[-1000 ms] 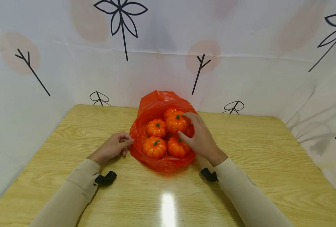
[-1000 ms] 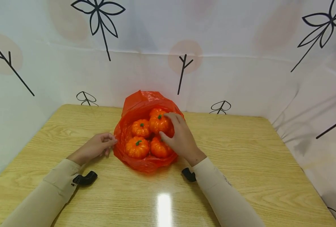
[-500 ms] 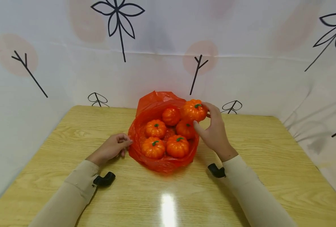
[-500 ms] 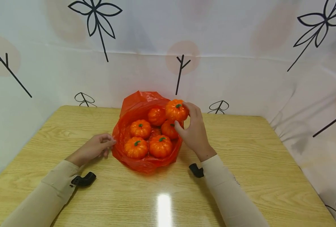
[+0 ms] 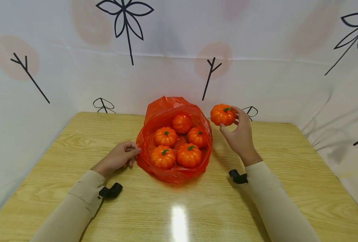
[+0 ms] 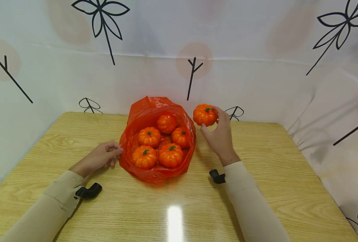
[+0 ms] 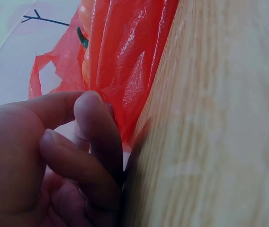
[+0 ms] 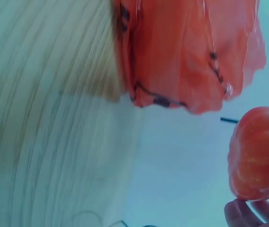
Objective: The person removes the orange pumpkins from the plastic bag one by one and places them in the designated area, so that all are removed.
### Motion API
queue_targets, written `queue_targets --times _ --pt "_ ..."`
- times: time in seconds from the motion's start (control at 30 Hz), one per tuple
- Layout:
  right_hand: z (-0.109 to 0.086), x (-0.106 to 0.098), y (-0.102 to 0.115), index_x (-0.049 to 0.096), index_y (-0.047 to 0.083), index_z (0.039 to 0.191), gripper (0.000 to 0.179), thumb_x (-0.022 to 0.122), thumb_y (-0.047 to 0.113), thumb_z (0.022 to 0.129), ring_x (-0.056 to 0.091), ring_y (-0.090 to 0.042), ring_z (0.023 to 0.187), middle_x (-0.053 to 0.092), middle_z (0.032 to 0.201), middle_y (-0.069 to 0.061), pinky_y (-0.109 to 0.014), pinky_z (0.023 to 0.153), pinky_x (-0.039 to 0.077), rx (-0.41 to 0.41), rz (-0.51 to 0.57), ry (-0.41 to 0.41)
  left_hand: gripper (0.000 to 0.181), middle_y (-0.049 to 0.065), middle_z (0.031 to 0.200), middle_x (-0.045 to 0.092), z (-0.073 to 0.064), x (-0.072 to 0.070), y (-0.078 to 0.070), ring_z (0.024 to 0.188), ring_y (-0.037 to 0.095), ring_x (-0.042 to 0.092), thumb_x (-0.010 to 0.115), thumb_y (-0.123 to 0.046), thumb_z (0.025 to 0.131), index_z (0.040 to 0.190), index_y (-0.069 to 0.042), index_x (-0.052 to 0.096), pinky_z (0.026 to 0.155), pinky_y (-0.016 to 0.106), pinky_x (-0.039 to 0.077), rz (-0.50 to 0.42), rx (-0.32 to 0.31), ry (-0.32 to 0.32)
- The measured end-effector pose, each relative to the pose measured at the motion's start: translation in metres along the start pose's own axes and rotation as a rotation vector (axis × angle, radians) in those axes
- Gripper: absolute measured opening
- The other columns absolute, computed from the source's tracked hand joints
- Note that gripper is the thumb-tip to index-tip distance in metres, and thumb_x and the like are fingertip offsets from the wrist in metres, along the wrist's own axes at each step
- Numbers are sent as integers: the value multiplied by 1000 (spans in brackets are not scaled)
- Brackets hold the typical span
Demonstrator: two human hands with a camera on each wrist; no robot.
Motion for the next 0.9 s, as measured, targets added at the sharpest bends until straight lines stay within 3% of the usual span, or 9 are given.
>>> queue_targets --times 0.2,0.57,0.9 --pt "3 -6 -12 35 0 149 68 67 11 90 46 -41 126 40 145 -26 -59 107 42 92 -16 36 29 4 85 60 0 0 0 60 14 56 57 -35 103 105 -6 57 52 25 44 2 3 2" --pt "4 -11 -29 34 -3 148 68 66 13 90 45 -44 125 38 144 -29 -60 107 42 165 -94 107 29 4 85 59 0 0 0 59 14 56 57 -35 103 105 -6 57 51 25 44 3 9 2" --pt "3 -15 -35 32 -3 149 70 67 13 90 43 -48 130 35 146 -32 -60 110 40 252 -129 226 29 4 86 59 1 0 1 59 14 56 57 -34 103 106 -5 57 52 25 45 -5 6 4"
Point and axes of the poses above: each hand's wrist, its own z-axis towards the middle knuckle, its own x-axis out of the palm, y = z × x, the point moved 1 cm from there along z, towards the middle knuckle
